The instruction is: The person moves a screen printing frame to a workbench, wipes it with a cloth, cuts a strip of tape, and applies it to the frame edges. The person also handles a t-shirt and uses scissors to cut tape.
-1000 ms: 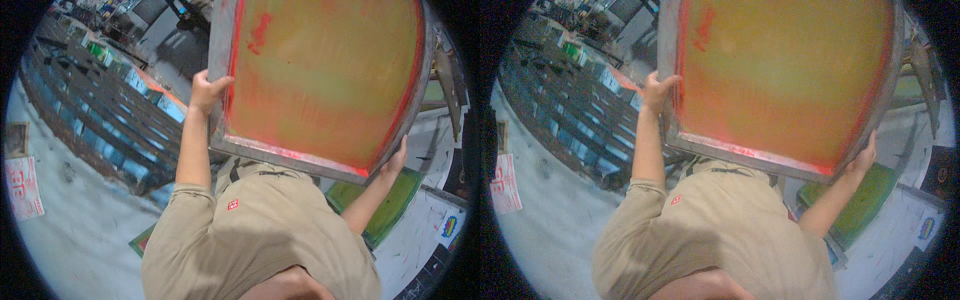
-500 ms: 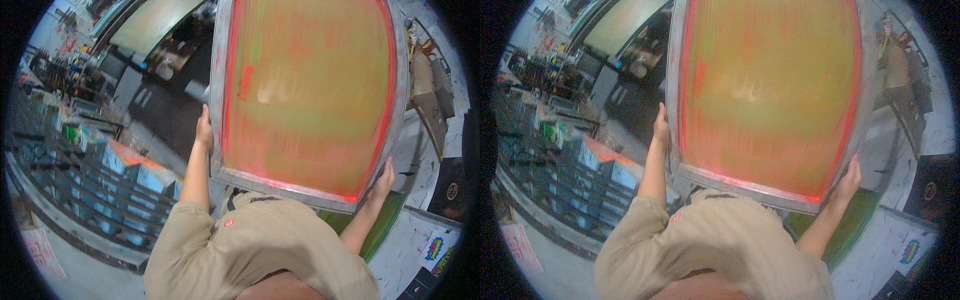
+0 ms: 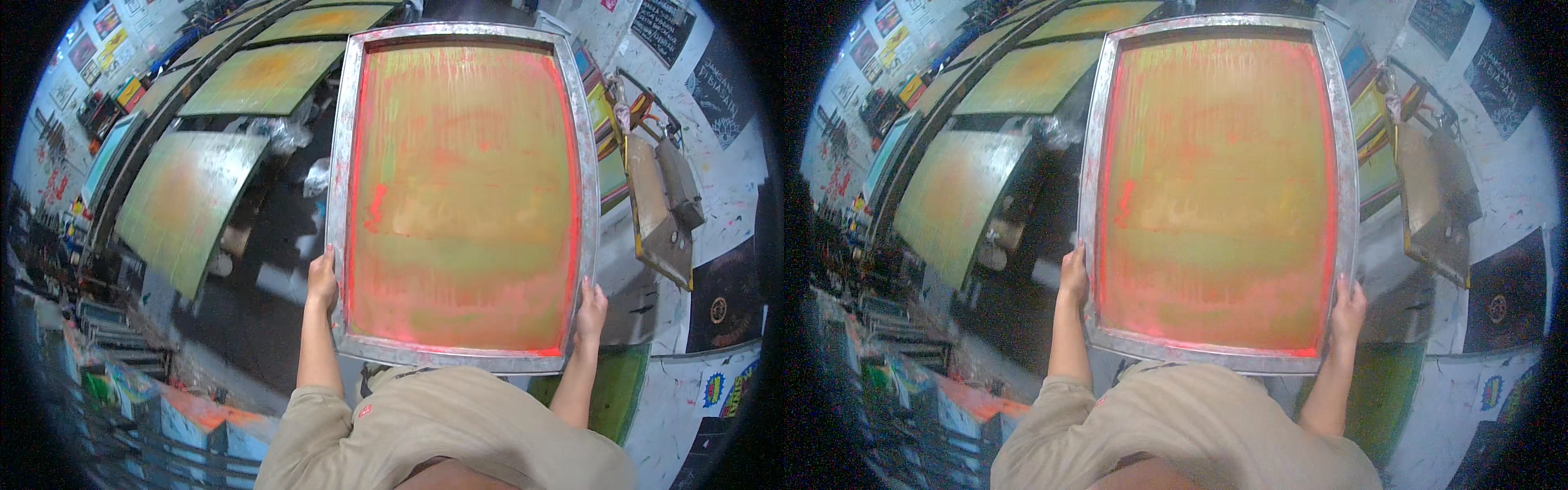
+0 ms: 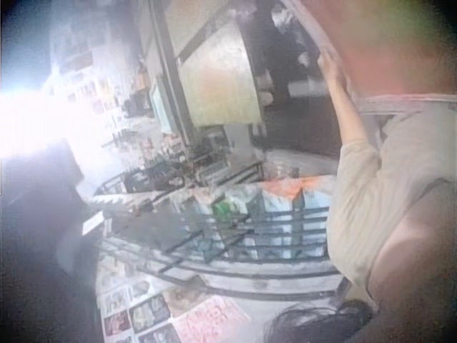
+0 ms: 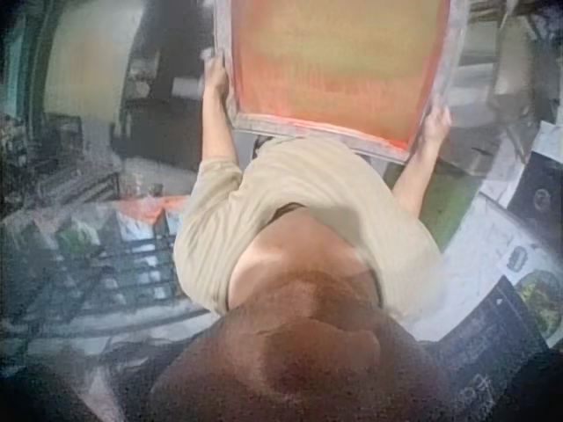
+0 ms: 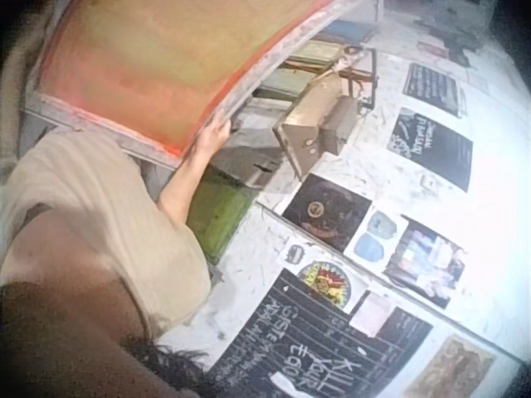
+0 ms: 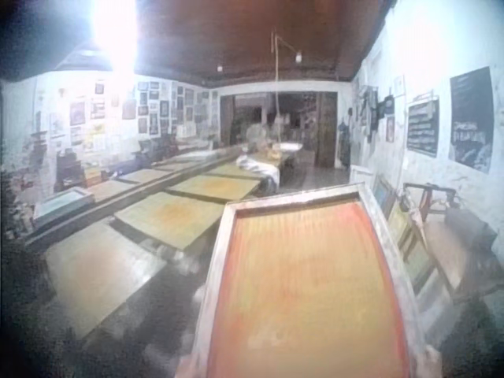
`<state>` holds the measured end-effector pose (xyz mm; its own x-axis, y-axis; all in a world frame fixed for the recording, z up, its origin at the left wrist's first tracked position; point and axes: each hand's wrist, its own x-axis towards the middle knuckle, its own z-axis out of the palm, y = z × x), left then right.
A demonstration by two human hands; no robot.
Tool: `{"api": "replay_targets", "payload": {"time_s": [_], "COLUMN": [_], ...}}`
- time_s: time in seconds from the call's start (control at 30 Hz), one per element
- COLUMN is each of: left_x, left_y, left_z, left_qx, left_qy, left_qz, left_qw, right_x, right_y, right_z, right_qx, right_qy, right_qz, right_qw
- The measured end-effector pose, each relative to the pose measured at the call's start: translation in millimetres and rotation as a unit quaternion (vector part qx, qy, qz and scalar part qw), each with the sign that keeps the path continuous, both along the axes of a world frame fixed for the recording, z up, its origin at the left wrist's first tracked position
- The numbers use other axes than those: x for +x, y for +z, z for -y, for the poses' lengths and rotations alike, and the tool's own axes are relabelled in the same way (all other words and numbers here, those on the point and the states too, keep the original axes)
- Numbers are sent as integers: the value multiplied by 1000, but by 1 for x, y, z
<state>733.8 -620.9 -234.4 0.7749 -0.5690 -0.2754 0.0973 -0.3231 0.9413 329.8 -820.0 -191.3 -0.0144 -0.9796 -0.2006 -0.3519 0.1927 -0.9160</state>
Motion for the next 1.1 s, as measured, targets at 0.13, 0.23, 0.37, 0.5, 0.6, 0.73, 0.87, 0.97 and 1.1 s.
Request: {"api": "replay_targets", "payload": {"time_s": [0.13,0.23,0.37,0.5,0.6,0.73,0.87,0.97,1.1], "left_x": [12,21,33,60,89,85,89,90,91], "left_y": [-16,-24,-24,-27,-34,6,-7,-21,5], "left_z": [34,55,83,124,145,154,145,141,168], "left_qx": [24,-52,-6,-90,-32,-75,-79,-65,-83], "left_qy": [-20,-29,-45,-39,-70,-117,-89,-102,-97], "left_qz": [-14,-29,-58,-98,7,-18,-28,2,-7], "left_qw": [999,998,997,990,997,990,993,993,992], "right_x": [12,20,26,54,66,71,66,58,67], "right_y": [-3,12,14,5,-2,3,14,23,19], "right_z": [17,21,27,44,54,48,39,39,58], "right_qx": [-28,-71,-79,-88,-91,-88,-61,-83,-82], "right_qy": [-36,-53,-64,-91,-107,-123,-139,-131,-140], "right_qz": [-28,-48,-89,-72,-58,-56,-62,-33,-51], "right_qw": [999,995,991,989,988,987,987,987,985]}}
